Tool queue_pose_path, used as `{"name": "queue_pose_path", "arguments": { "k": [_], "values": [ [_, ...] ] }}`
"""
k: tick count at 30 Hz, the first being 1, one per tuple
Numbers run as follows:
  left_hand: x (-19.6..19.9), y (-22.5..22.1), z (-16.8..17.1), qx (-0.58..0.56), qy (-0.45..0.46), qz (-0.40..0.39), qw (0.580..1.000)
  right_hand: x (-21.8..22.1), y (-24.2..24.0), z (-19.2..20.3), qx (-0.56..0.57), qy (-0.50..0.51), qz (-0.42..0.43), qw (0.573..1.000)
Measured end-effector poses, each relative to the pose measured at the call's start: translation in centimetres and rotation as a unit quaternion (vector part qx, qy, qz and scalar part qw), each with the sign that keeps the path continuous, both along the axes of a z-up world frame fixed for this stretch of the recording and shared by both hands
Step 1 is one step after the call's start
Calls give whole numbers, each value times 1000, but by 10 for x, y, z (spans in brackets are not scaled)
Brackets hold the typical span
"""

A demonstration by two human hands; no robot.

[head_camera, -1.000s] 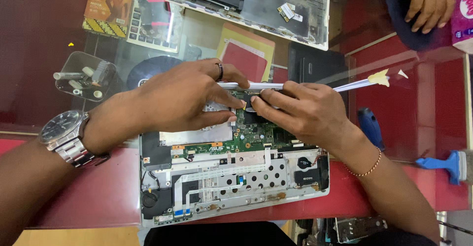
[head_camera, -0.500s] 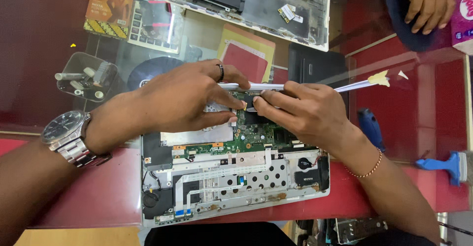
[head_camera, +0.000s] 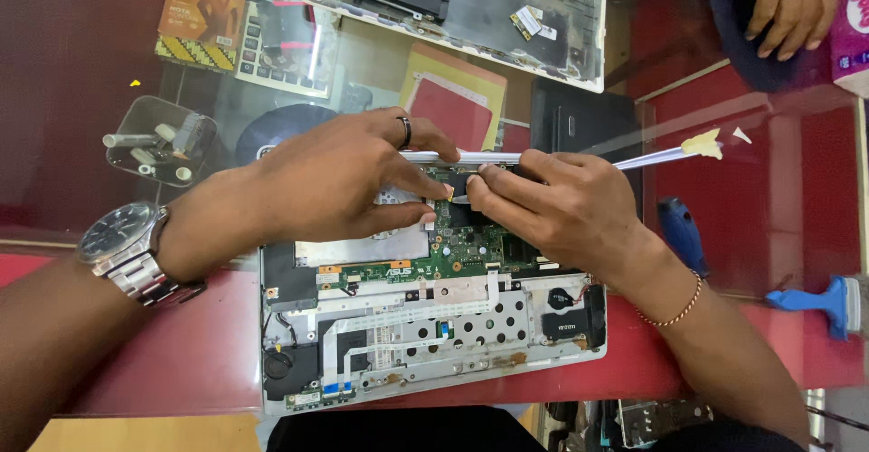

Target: The person uses a screwdriver to remove screws from the internal components of a disassembled laptop. They then use a metal spudger to pry and disconnect parts within the laptop chassis.

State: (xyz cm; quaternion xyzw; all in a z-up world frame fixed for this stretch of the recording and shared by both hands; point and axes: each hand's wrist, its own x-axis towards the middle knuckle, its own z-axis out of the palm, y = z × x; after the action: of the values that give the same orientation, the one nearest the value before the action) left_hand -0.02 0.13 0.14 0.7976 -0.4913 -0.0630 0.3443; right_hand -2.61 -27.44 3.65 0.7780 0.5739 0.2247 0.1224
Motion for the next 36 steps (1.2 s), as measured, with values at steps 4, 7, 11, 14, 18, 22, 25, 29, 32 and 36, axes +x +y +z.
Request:
{"name": "queue_pose_path", "arguments": {
  "k": [4,7,11,14,18,22,25,29,32,36],
  "values": [
    [0,0,0,-8,3,-11,1000,-2,0,-3,5,8,-9,1000],
    [0,-1,-1,-2,2,-7,1000,-1,1,2,-11,-7,-3,1000],
    [0,-1,-4,-8,0,-3,1000,-2,-2,0,-1,1,-4,1000],
    [0,-1,-2,-7,-3,-7,1000,-2,-2,-4,-8,5,-13,1000],
    [1,0,-1,-12,-3,-12,1000,-1,1,3,-7,-20,-11,1000],
    [-2,0,-1,-14,-14,-14,1000,4,-17,16,42,19,-34,998],
    [-4,1,0,0,-49,-26,998,-9,-47,56,86,18,-133,987],
    [-8,-4,-1,-4,-131,-40,991,-34,-124,62,129,-1,-259,957],
    [-9,-7,1,3,-130,-36,991,-45,-167,46,170,79,-297,936],
    [-7,-5,-3,33,-89,-29,995,-60,-220,7,226,128,-389,884]
  ]
}}
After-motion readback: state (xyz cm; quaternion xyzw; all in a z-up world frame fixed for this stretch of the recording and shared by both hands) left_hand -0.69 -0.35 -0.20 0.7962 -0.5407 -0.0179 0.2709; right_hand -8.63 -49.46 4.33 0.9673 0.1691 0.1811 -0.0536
